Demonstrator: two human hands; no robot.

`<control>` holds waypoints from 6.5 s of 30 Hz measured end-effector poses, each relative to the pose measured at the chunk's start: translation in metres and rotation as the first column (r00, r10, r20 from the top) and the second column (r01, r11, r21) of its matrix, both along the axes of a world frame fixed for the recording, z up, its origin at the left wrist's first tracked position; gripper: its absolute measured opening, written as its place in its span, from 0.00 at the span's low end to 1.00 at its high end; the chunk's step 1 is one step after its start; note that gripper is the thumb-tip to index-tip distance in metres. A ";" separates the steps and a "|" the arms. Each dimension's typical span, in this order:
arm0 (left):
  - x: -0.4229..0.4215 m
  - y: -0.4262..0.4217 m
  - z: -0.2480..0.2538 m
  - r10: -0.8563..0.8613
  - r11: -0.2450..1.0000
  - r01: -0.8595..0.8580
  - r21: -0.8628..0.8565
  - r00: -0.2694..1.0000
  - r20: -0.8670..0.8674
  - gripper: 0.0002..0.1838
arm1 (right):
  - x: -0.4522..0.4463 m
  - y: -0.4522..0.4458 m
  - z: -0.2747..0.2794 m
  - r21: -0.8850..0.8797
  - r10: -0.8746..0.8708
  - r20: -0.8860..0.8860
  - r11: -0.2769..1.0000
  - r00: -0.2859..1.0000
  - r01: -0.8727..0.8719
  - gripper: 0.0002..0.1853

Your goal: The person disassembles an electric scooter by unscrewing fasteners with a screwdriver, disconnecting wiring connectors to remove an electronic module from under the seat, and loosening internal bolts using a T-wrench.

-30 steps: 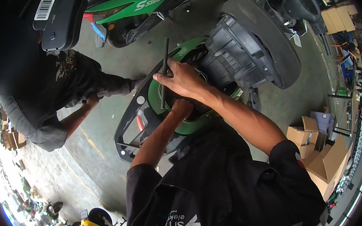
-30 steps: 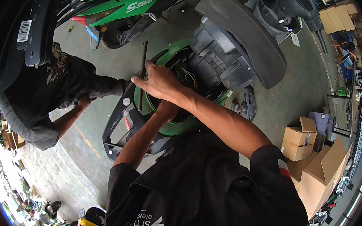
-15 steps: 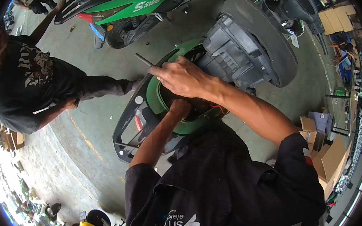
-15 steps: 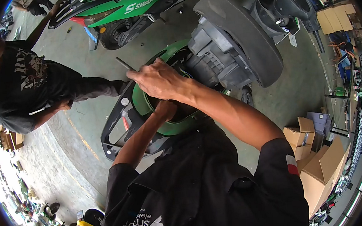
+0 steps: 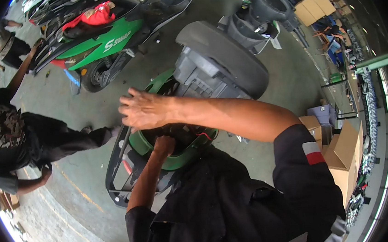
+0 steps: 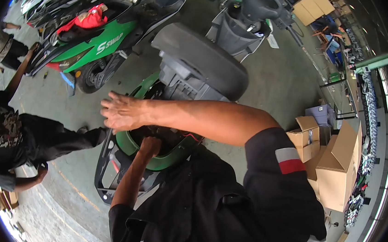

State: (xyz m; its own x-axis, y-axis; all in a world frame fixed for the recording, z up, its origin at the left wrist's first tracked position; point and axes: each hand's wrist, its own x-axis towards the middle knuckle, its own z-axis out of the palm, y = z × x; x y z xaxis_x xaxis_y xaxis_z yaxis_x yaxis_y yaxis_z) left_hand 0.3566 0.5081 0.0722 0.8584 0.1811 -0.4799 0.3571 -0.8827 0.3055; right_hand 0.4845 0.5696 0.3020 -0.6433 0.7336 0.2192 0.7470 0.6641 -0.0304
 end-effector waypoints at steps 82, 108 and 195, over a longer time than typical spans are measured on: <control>0.432 -0.218 -0.160 0.460 0.857 -0.419 -0.299 0.884 0.080 0.25 | 0.645 -0.379 -0.417 -0.420 -0.895 -0.083 0.429 0.437 0.799 0.09; 0.562 -0.147 -0.311 0.668 0.700 -0.666 -0.260 0.738 -0.091 0.38 | 0.735 -0.244 -0.586 -0.458 -0.856 0.413 0.101 0.312 0.883 0.17; -0.031 -0.127 0.095 0.754 0.340 -0.938 -0.068 0.229 0.616 0.18 | -0.007 -0.020 -0.249 -0.743 -0.540 -0.292 0.647 0.790 0.168 0.23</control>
State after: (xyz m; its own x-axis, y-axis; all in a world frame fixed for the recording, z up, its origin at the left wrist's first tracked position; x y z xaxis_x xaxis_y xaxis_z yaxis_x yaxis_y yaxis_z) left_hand 0.3259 0.3809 0.1675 0.1514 0.9786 0.1395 0.8300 -0.2025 0.5196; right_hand 0.4773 0.5494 0.0528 -0.2555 0.9401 -0.2258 0.6833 0.0104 -0.7300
